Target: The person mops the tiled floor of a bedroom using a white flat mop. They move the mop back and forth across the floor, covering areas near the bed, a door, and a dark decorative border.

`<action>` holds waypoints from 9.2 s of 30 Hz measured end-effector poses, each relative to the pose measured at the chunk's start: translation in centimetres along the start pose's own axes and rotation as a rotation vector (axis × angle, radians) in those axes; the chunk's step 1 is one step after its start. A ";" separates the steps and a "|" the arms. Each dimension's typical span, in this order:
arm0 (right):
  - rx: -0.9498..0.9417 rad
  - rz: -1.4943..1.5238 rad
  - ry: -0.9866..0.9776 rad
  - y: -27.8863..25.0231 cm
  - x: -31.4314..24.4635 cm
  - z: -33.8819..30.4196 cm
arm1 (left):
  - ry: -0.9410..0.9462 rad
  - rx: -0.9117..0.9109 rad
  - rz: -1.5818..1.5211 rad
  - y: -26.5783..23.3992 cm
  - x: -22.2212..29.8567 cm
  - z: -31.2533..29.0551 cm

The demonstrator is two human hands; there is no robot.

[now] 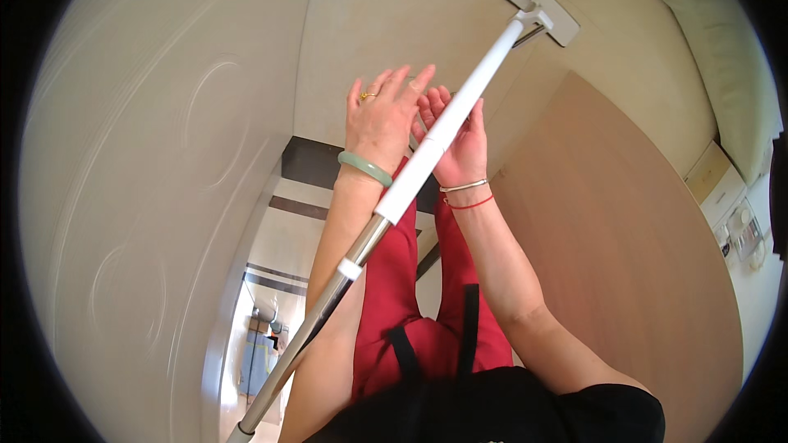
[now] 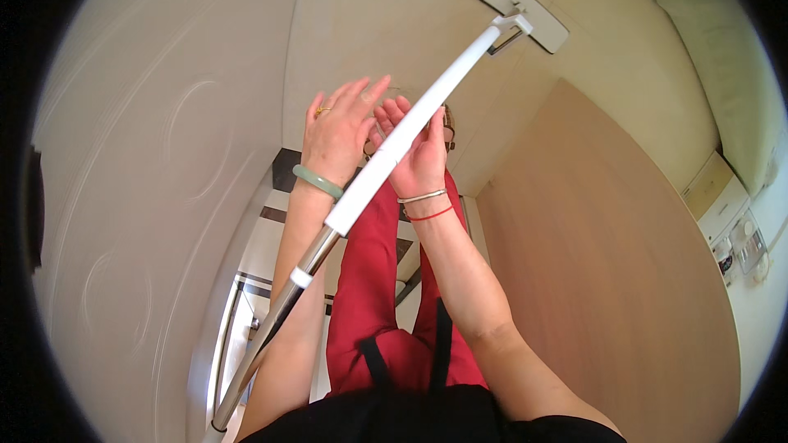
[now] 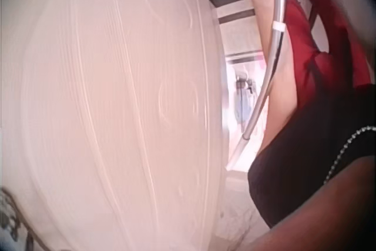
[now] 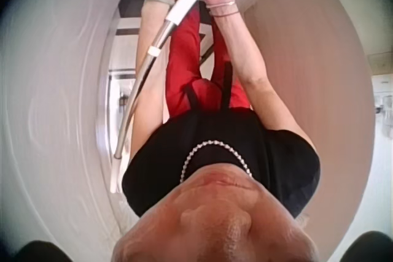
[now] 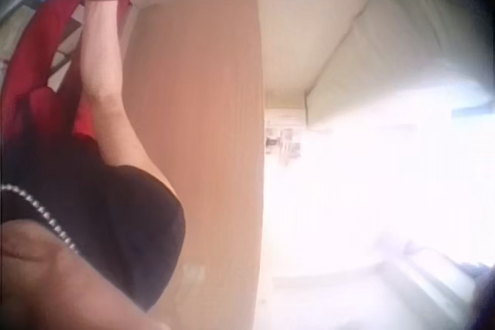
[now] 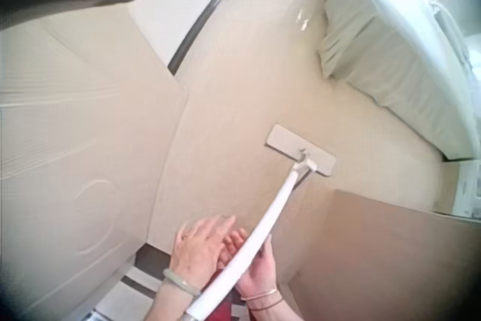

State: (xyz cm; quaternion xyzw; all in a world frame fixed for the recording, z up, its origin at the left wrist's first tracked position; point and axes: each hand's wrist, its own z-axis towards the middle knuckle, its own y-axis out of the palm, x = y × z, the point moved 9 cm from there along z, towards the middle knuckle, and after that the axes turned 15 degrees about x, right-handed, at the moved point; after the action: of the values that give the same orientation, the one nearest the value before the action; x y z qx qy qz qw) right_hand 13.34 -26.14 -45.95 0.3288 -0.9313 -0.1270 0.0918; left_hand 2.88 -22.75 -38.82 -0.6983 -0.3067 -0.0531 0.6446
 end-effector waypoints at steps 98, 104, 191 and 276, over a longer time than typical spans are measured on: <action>0.118 -0.276 -0.102 9.5 -5.8 -12.2 | 0.230 0.326 -1.170 -33.1 20.5 -7.4; 0.085 -0.164 0.010 9.7 -4.4 -10.8 | 0.206 0.224 -1.108 -33.1 22.0 -4.3; 0.165 -0.666 0.244 4.6 -0.8 -10.6 | -0.057 0.638 -0.933 -29.6 24.2 -11.9; 0.270 -1.569 -0.038 -33.8 13.2 -20.3 | -0.590 1.245 -0.881 -20.7 17.4 -61.2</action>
State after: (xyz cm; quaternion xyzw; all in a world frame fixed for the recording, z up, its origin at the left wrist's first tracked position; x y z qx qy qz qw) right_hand 28.27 -63.48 -35.52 0.8948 -0.4366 -0.0464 -0.0810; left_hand 26.32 -73.99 -2.70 -0.0133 -0.6834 0.0645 0.7271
